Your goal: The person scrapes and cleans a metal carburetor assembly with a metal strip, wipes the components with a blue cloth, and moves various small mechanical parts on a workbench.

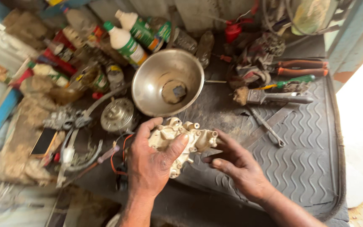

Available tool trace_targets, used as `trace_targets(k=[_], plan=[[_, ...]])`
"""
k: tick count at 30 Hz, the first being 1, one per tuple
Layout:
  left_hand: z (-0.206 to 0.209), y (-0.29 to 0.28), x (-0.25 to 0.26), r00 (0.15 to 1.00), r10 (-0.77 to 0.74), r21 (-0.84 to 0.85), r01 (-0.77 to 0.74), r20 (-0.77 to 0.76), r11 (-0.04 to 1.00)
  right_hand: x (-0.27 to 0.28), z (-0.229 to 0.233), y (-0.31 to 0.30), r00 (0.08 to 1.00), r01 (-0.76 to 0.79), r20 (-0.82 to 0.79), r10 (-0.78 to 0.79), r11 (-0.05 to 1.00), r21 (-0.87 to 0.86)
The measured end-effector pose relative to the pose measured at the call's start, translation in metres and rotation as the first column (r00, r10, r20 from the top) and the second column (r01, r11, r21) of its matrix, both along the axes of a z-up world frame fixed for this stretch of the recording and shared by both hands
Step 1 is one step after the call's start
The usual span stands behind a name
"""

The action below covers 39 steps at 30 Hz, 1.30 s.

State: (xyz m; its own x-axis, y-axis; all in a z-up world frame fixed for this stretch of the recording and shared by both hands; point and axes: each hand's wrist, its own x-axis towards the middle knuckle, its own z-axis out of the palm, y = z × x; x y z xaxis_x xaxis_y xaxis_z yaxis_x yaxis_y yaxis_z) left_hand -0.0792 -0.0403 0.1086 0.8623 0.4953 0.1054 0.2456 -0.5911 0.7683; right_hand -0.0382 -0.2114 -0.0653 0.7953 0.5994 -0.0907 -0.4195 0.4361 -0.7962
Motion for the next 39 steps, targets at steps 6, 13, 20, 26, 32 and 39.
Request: trace_targets(k=[6,13,20,26,32,39], plan=[[0.004,-0.013,-0.032,0.998,0.009,0.012,-0.009,-0.057,1.0,-0.015,0.005,0.007,0.986,-0.155,-0.036,0.161,0.979,0.13],[0.015,-0.007,-0.051,0.961,0.168,0.003,-0.172,-0.219,0.985,-0.029,-0.008,0.0,0.949,-0.22,-0.174,0.263,0.948,0.231],[0.024,-0.019,-0.042,0.963,0.16,0.156,-0.128,-0.216,0.979,-0.026,-0.001,-0.006,0.903,-0.226,-0.274,0.331,0.908,0.354],[0.04,-0.034,-0.023,0.959,0.134,0.088,-0.116,-0.251,0.989,-0.015,0.004,-0.013,0.85,-0.269,-0.279,0.447,0.822,0.501],[0.043,-0.039,-0.007,0.974,0.027,0.073,-0.011,-0.226,0.997,-0.006,0.01,-0.016,0.829,-0.234,-0.308,0.466,0.791,0.566],[0.033,-0.03,-0.004,0.977,-0.01,0.072,0.026,-0.213,0.997,-0.002,0.01,-0.017,0.792,-0.228,-0.365,0.489,0.792,0.566]])
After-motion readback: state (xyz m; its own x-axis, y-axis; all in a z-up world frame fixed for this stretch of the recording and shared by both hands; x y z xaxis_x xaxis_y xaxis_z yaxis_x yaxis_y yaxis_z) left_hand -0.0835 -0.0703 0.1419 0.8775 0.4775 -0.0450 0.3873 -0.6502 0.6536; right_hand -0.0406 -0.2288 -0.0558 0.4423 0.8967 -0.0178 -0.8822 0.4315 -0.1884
